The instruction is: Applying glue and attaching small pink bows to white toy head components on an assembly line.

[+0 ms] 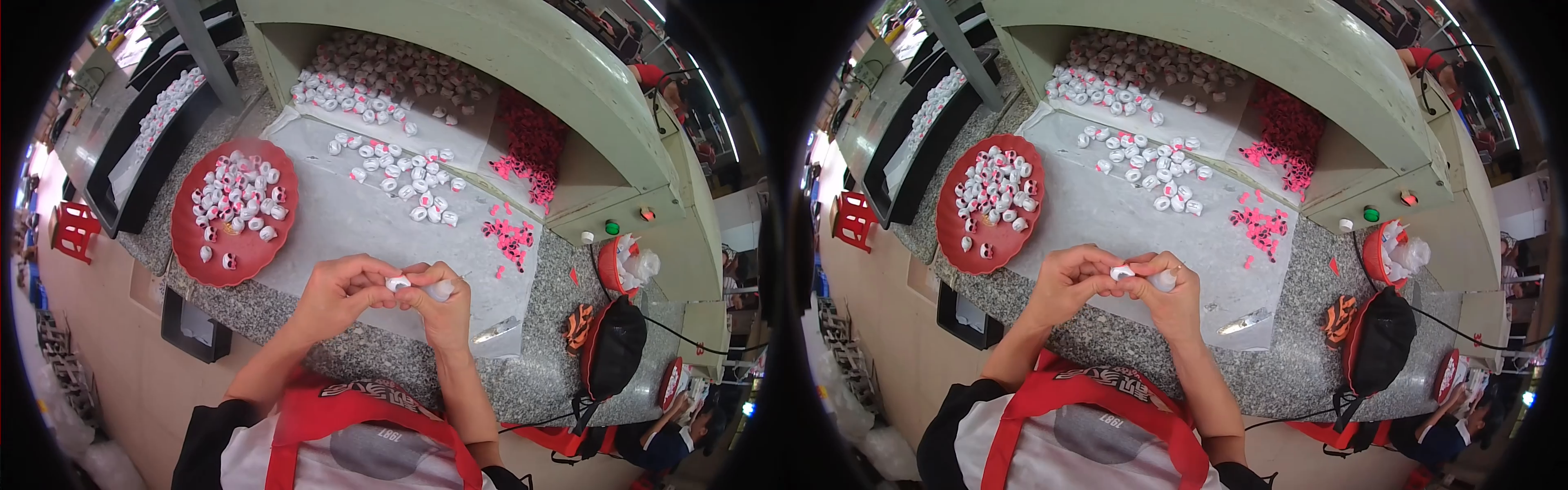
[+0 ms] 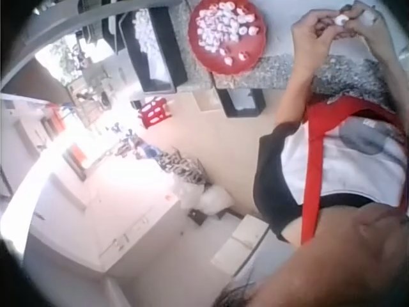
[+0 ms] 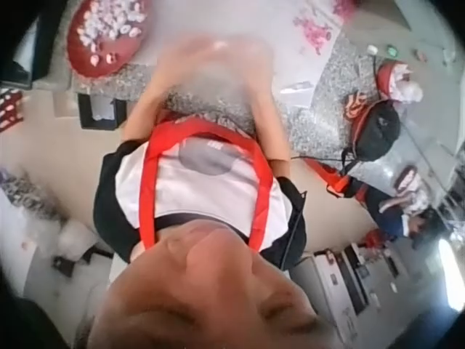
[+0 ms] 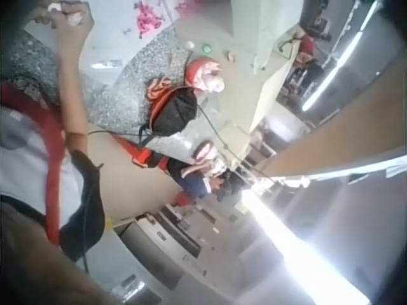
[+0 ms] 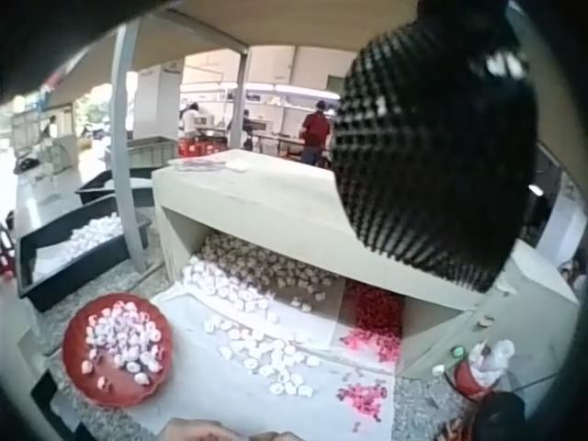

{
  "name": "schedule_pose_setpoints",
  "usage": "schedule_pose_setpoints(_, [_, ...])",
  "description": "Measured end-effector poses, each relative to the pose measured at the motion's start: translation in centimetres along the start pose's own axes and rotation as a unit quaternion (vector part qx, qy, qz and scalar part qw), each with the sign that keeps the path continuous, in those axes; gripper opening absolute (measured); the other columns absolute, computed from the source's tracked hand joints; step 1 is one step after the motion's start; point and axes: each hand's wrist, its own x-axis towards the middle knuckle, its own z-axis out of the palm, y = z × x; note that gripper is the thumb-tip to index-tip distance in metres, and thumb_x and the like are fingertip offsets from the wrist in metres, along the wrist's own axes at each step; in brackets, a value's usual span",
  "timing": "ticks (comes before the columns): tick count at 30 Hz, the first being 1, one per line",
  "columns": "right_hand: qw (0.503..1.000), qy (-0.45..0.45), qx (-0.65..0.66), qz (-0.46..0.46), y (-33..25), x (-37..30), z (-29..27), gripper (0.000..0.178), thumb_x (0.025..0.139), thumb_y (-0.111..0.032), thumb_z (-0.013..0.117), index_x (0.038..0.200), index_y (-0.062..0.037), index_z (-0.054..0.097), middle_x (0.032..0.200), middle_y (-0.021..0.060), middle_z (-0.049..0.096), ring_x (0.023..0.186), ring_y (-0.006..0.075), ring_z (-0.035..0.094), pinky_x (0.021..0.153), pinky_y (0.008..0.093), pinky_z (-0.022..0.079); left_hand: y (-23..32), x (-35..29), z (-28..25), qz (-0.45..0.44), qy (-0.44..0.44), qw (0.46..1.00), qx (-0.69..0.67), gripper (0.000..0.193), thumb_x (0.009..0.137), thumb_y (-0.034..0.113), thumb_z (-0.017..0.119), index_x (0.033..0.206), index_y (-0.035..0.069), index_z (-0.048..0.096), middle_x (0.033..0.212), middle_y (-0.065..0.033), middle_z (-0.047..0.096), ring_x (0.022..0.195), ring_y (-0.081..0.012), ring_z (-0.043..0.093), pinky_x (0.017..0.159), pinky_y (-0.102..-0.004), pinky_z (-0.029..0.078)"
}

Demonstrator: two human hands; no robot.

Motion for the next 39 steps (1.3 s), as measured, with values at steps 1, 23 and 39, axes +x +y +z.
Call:
schedule_pose_setpoints(1, [0.999,0.021,-0.026,0.017,0.1,0.2,0.5,0.016,0.068,0.004,0.067,0.075,-0.0011,0.053,0.086,0.0137,0.059,0.064,0.0139,0.056,0.052,0.0233,0.045,0.1,0.0,-0.4,0.000,0.004,1.000,0.002,0.018,0.077,-0.005,0.057,0.095,-0.003,0.056,0.081,-0.0107,0.062,0.070,-0.0149,0.062,0.059,-0.0224,0.049])
schedule_pose_setpoints(23, [0.973,0.195,-0.106,-0.069,-4.6,-3.9,-3.4,0.032,0.074,0.005,0.052,0.104,-0.0006,0.043,0.087,0.0100,0.052,0.070,0.0132,0.052,0.070,0.0281,0.049,-5.9,8.0,2.5,0.102,0.175,0.830,0.519,0.010,0.079,0.013,0.058,0.086,0.007,0.060,0.081,-0.0084,0.058,0.066,-0.0242,0.060,0.056,-0.0327,0.047])
schedule_pose_setpoints(39, [0.850,0.181,-0.385,-0.309,-6.0,-6.8,-0.9,0.019,0.071,-0.006,0.058,0.087,0.0024,0.053,0.080,0.0090,0.055,0.069,0.0128,0.051,0.062,0.0228,0.041,1.4,1.8,5.9,0.122,0.063,0.989,0.060,0.029,0.072,-0.012,0.057,0.100,-0.004,0.055,0.104,-0.0123,0.051,0.095,-0.0186,0.054,0.080,-0.0271,0.049])
